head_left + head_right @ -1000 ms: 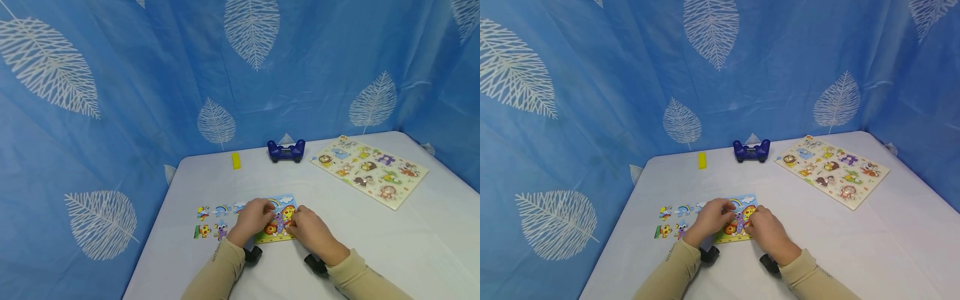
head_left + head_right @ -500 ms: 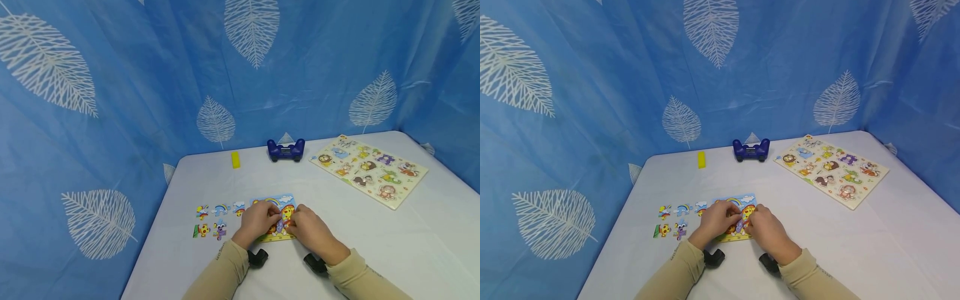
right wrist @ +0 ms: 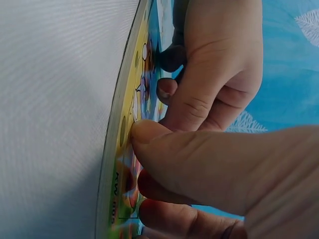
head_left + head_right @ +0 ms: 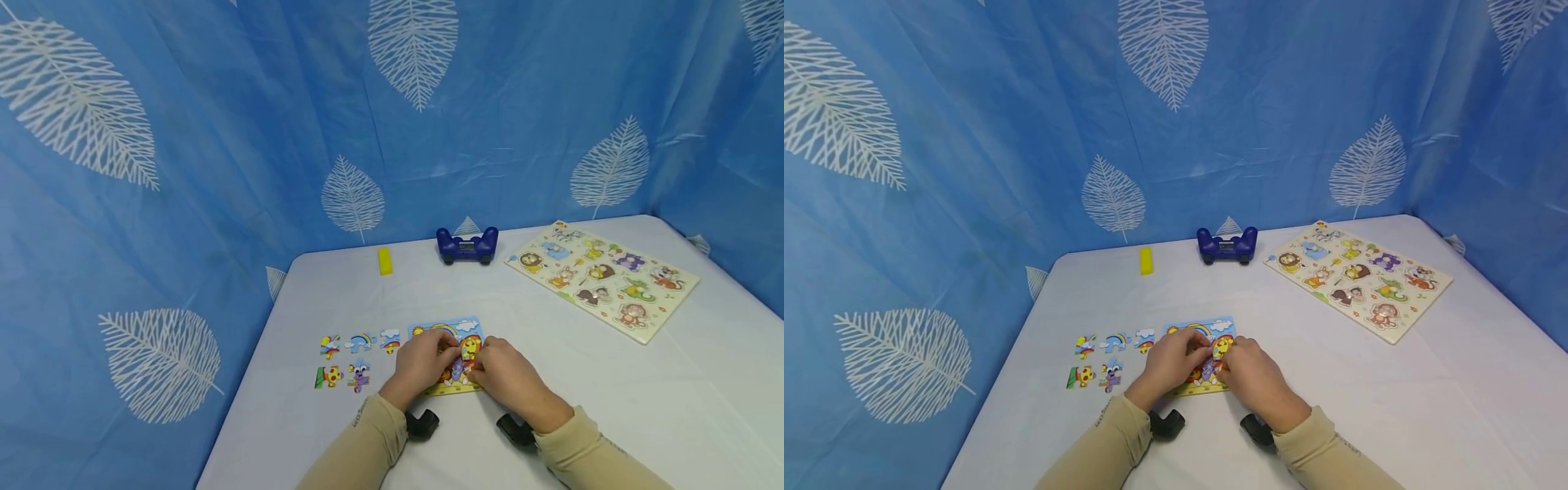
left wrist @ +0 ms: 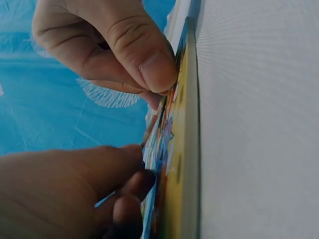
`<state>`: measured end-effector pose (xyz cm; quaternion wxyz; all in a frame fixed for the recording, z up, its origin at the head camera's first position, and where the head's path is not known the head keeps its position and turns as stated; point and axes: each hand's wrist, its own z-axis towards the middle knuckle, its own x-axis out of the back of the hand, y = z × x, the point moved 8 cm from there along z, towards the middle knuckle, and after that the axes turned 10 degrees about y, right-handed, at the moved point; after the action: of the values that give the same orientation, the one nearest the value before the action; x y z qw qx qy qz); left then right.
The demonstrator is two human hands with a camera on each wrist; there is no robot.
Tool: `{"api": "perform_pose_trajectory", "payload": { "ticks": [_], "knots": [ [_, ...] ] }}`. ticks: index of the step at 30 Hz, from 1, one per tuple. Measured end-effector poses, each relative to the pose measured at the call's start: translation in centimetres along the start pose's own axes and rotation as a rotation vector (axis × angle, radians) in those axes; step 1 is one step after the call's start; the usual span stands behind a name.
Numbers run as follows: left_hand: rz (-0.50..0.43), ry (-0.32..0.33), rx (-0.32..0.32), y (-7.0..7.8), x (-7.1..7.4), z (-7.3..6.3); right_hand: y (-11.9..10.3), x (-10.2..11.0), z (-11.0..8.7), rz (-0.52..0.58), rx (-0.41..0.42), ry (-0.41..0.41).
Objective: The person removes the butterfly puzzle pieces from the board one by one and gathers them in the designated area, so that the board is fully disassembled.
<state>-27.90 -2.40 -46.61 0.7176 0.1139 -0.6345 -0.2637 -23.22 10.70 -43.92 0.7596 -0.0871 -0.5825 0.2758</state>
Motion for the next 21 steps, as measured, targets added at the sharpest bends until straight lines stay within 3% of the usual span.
{"api": "perform_pose_trajectory", "payload": {
  "ticks": [12, 17, 21],
  "knots": [
    [-0.313, 0.035, 0.037, 0.0, 0.5, -0.1, -0.2, 0.2, 0.0, 0.001, 0.012, 0.009],
    [-0.472, 0.072, 0.093, -0.7, 1.2, -0.2, -0.3, 0.2, -0.1, -0.010, 0.012, 0.000],
    [-0.511, 0.118, 0.139, -1.2, 2.2, -0.4, -0.4, 0.3, -0.1, -0.012, 0.016, -0.003]
  ]
}}
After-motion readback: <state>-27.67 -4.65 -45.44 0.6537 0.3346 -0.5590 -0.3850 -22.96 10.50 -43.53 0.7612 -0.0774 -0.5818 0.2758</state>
